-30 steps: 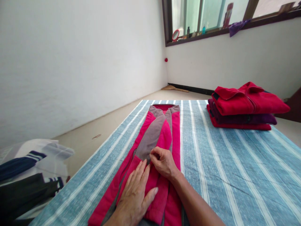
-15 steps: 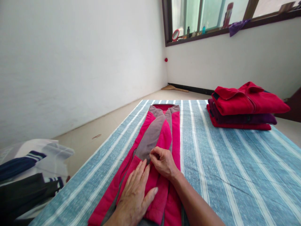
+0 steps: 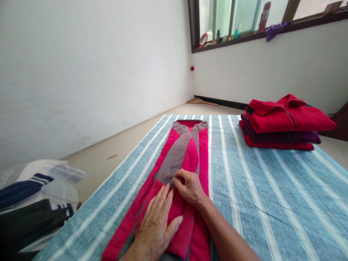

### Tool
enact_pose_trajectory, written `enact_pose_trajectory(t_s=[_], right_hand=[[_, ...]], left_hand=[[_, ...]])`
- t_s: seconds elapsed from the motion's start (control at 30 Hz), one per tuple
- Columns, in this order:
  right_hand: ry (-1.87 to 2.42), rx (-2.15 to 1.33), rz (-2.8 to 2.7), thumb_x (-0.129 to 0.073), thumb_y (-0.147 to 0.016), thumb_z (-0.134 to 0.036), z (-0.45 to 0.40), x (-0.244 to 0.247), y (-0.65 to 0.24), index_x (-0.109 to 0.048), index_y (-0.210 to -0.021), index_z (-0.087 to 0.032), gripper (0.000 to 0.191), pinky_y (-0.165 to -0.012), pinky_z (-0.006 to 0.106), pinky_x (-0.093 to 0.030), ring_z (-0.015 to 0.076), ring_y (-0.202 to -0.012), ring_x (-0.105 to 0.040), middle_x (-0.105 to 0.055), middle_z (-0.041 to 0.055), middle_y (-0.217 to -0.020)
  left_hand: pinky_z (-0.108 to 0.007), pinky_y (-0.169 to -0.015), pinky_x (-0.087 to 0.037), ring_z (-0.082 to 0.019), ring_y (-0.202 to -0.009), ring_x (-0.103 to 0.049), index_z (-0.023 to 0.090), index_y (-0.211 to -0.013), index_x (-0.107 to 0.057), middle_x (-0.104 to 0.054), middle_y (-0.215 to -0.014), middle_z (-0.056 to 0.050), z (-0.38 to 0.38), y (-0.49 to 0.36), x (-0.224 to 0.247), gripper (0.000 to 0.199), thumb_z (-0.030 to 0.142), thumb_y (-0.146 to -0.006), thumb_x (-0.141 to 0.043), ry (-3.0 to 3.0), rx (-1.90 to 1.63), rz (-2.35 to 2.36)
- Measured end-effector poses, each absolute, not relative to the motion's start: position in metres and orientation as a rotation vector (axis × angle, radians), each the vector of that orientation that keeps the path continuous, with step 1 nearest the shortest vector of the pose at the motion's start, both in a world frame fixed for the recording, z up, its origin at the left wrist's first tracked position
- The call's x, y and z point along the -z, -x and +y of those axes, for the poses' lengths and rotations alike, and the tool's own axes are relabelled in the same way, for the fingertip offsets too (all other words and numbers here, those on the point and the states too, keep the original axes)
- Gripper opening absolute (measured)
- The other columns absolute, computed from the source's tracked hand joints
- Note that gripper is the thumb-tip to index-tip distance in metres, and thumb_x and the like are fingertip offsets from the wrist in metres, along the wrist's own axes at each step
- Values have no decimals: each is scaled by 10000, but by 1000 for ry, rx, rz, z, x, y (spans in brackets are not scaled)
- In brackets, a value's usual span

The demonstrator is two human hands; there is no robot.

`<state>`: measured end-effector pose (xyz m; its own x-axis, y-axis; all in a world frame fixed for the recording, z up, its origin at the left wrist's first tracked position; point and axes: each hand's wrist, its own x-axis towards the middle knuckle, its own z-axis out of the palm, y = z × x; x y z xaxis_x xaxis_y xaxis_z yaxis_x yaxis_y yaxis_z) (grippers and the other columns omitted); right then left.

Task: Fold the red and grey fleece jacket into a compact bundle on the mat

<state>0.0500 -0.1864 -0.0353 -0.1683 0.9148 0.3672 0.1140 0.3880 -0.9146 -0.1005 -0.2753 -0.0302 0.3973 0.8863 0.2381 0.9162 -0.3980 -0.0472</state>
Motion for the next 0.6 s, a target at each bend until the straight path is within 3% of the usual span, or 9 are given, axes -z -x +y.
enact_pose_trajectory(t_s=[0.6], right_hand=[[956, -947, -1594, -530, -853, -285, -187, 32, -51, -595, -754, -172, 163, -546, 227, -371, 109, -559, -443, -508, -29, -611]], left_hand=[[-484, -1056, -390, -295, -1382, -343, 138, -1431, -401, -344, -1511, -138, -276, 100, 26, 619, 421, -885, -472, 2530, 251, -1717]])
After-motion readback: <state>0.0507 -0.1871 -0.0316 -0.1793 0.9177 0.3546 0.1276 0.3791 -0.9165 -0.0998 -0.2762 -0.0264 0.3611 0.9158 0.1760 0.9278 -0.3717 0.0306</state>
